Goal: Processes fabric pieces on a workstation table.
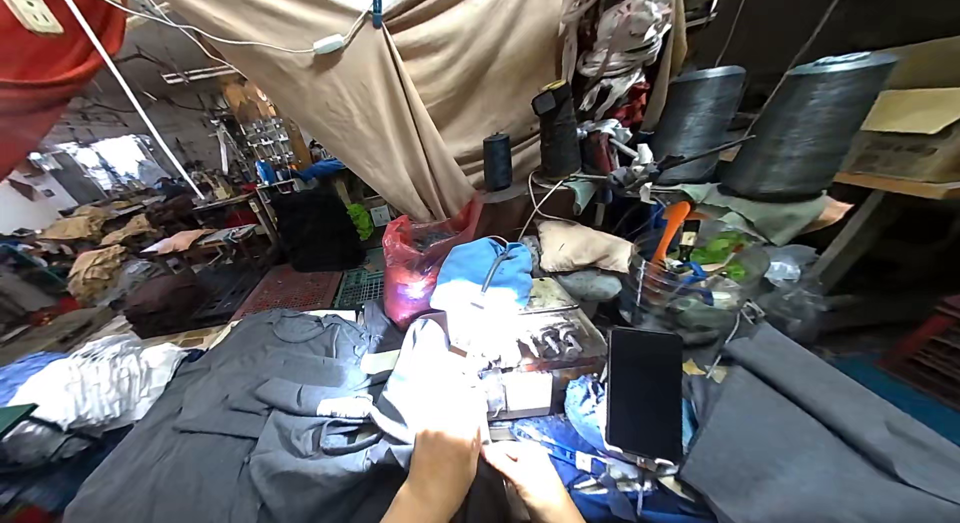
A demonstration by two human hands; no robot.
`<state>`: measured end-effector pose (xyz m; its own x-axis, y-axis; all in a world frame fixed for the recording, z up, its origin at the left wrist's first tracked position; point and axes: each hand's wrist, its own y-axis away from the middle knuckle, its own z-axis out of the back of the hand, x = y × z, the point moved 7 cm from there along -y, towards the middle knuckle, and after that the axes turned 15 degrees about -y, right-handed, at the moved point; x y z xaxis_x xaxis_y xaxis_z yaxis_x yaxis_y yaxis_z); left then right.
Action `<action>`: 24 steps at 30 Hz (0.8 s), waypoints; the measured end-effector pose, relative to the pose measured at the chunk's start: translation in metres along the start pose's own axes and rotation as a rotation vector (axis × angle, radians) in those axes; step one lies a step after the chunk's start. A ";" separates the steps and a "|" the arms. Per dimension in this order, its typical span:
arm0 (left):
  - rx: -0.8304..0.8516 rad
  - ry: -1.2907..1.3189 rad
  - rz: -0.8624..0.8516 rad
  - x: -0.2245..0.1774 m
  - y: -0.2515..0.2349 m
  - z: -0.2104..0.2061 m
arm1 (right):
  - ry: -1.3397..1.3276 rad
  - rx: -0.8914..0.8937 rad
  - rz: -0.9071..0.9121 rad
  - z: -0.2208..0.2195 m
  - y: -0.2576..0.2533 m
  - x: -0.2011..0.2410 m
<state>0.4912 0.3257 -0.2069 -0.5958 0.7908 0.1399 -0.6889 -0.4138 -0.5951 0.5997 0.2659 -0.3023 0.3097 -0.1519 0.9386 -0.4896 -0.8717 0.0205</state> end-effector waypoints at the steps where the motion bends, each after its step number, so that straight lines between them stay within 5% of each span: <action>1: 0.043 0.006 0.033 0.000 -0.010 -0.003 | -0.018 -0.015 0.011 -0.001 -0.007 0.004; 4: 0.146 0.037 0.101 0.002 -0.037 -0.019 | -0.023 -0.042 0.034 -0.006 -0.025 0.014; 9: 0.599 0.180 0.188 0.017 -0.049 -0.031 | -0.007 -0.037 0.040 -0.009 -0.030 0.017; 14: 0.527 0.064 0.204 0.058 -0.013 0.008 | 0.079 0.008 0.113 0.008 0.018 0.013; 18: 0.100 0.246 0.142 0.093 0.014 0.019 | -0.010 -0.020 0.084 0.019 0.048 0.005; 24: -0.185 0.469 0.072 0.042 0.039 0.032 | -0.133 0.004 0.079 0.008 0.045 0.007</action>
<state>0.4258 0.3284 -0.1992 -0.3609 0.8980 -0.2518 -0.5429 -0.4218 -0.7262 0.5865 0.2223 -0.2977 0.3761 -0.2802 0.8832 -0.5137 -0.8563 -0.0529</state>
